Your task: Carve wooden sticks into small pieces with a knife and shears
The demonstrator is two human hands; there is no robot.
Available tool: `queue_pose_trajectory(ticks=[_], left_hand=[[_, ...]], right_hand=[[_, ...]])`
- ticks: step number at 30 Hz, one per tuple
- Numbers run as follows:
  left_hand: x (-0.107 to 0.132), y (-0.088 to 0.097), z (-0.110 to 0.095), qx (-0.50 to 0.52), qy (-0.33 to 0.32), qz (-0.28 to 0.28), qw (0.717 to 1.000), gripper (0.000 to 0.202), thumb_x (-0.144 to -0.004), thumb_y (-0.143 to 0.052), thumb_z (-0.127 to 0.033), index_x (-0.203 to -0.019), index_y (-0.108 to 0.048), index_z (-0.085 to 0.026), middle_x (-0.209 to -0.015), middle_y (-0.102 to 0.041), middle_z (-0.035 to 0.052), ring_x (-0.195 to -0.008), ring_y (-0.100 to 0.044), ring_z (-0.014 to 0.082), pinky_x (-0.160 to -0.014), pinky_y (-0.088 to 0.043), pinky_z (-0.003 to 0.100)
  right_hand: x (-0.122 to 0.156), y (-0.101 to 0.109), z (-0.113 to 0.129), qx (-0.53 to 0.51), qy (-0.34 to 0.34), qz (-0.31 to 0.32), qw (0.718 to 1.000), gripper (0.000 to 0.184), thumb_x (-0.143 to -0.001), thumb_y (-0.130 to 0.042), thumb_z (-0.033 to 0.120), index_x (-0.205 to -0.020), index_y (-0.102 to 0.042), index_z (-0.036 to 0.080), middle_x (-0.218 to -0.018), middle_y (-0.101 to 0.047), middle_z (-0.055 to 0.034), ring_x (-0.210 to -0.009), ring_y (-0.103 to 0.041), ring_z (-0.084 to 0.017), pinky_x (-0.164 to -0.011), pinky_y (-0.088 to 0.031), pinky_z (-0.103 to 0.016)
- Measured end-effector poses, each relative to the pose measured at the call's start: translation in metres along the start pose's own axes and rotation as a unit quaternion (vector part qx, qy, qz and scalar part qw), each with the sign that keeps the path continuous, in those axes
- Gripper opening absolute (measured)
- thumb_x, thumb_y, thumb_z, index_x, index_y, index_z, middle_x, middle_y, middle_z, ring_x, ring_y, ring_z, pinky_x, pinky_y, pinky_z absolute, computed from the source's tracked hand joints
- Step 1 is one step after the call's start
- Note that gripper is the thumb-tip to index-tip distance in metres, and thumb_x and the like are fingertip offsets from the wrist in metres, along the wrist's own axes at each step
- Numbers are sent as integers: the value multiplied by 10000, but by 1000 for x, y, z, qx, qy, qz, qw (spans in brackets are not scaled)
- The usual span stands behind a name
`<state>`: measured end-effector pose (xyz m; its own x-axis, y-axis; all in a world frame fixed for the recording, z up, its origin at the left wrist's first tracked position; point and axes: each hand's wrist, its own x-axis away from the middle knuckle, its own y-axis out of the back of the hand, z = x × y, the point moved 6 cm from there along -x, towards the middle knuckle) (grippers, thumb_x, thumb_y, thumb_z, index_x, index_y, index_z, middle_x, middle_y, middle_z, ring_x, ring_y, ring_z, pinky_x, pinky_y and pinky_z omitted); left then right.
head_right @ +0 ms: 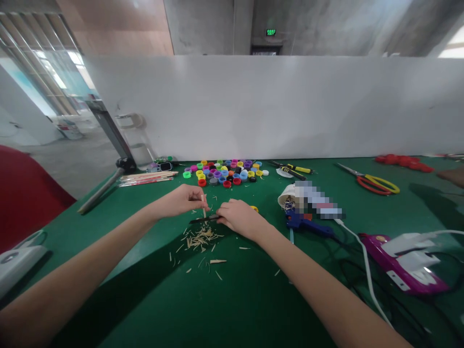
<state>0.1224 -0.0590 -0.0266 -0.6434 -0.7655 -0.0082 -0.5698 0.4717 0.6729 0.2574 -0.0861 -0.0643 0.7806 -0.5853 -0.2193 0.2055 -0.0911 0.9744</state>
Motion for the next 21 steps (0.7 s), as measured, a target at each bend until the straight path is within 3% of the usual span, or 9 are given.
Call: queue_pose_trajectory(ticks=[5, 9, 14, 17, 21], left_hand=[[-2, -9, -4, 29, -31, 16, 999, 184, -805, -546, -355, -761, -566, -177, -809, -682, 38, -770, -619, 136, -656, -449, 264], [-4, -17, -11, -17, -46, 54, 997, 175, -824, -518, -338, -812, -604, -187, -795, -686, 19, -660, -583, 114, -568, -409, 253], [-1, 0, -4, -11, -43, 13, 999, 206, -828, -512, -371, -794, -598, -187, -878, -683, 32, -798, -603, 135, -694, -441, 271], [0, 8, 1, -64, -27, -30, 997, 259, -782, -562, -437, -724, -578, -185, -759, -640, 19, -703, -568, 131, -630, -418, 269], [-2, 5, 1, -84, -10, -40, 996, 283, -785, -541, -454, -683, -517, -191, -676, -585, 9, -600, -509, 116, -541, -364, 259]], right_hand=[[1, -4, 0, 17, -1, 11, 1000, 164, -891, -535, 287, -947, -645, 179, -883, -648, -50, -803, -543, -176, -701, -368, -303], [3, -8, -1, 32, 8, 9, 999, 188, -897, -523, 294, -997, -646, 193, -926, -643, -55, -826, -542, -184, -697, -363, -307], [4, -7, -2, 19, 11, 2, 1000, 206, -912, -494, 312, -988, -632, 180, -882, -635, -58, -819, -550, -184, -691, -373, -302], [8, 0, -1, 9, 3, -32, 999, 236, -935, -442, 324, -983, -625, 183, -886, -631, -62, -843, -545, -186, -709, -384, -308], [13, 11, -1, -6, -20, -83, 996, 250, -942, -422, 301, -1060, -590, 159, -928, -626, -79, -876, -535, -188, -767, -414, -327]])
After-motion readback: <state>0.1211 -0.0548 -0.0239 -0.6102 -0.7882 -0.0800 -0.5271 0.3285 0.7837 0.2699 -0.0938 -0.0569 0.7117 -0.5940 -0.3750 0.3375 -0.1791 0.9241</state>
